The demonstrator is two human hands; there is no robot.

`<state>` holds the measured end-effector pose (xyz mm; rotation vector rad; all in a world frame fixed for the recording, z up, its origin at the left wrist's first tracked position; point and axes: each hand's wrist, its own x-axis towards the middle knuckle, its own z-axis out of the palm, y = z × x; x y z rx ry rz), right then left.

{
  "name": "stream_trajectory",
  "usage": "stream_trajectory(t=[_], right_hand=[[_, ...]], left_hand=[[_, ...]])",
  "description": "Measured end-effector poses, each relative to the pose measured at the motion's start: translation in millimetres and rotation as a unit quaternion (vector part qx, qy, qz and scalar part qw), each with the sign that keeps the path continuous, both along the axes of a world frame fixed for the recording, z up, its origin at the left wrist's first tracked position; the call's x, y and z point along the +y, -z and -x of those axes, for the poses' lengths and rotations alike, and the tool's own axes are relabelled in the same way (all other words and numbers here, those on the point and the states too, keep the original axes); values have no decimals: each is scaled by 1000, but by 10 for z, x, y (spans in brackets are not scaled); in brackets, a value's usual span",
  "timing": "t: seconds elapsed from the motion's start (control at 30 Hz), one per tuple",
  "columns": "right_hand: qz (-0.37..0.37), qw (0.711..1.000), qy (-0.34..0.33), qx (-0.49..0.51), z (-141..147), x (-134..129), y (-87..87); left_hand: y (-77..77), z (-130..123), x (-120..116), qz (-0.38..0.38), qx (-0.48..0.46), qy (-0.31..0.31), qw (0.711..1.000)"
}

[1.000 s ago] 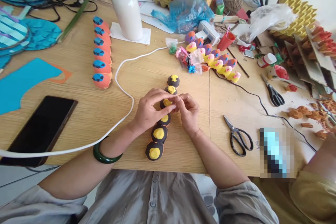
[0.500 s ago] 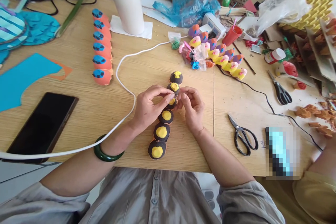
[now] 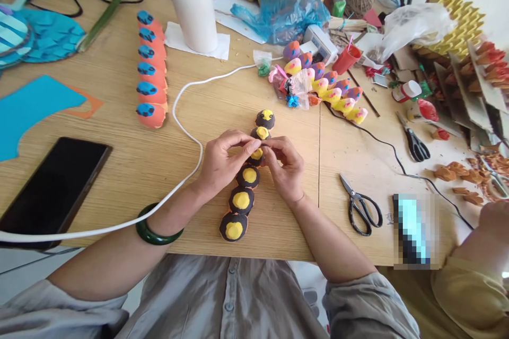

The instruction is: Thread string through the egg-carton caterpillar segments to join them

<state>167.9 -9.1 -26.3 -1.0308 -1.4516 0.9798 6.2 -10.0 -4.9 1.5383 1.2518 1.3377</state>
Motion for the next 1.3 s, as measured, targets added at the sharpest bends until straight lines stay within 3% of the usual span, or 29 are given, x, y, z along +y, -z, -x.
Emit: stream_trajectory(t=[0.13,0.3,0.5,0.9,1.07,1.3], right_hand=[[25,999,1,23,18,-2,-4],[78,995,-4,56,53,-11,-85],[99,992,-29,66,57,-4,-152],[112,991,-37,66,34,8,-139],[120,990,-25,63,42,20,-133],[125,989,-36,71,37,29,-131]], left_hand=[[-23,3,4,-15,-23,22,999],[-29,14,32,-73,19,42,996],[-10,21,51,-64,11,49,997],[-4,21,27,-62,28,30,997],[-1,18,28,-36,-5,42,998],[29,31,36,-48,37,17,998]])
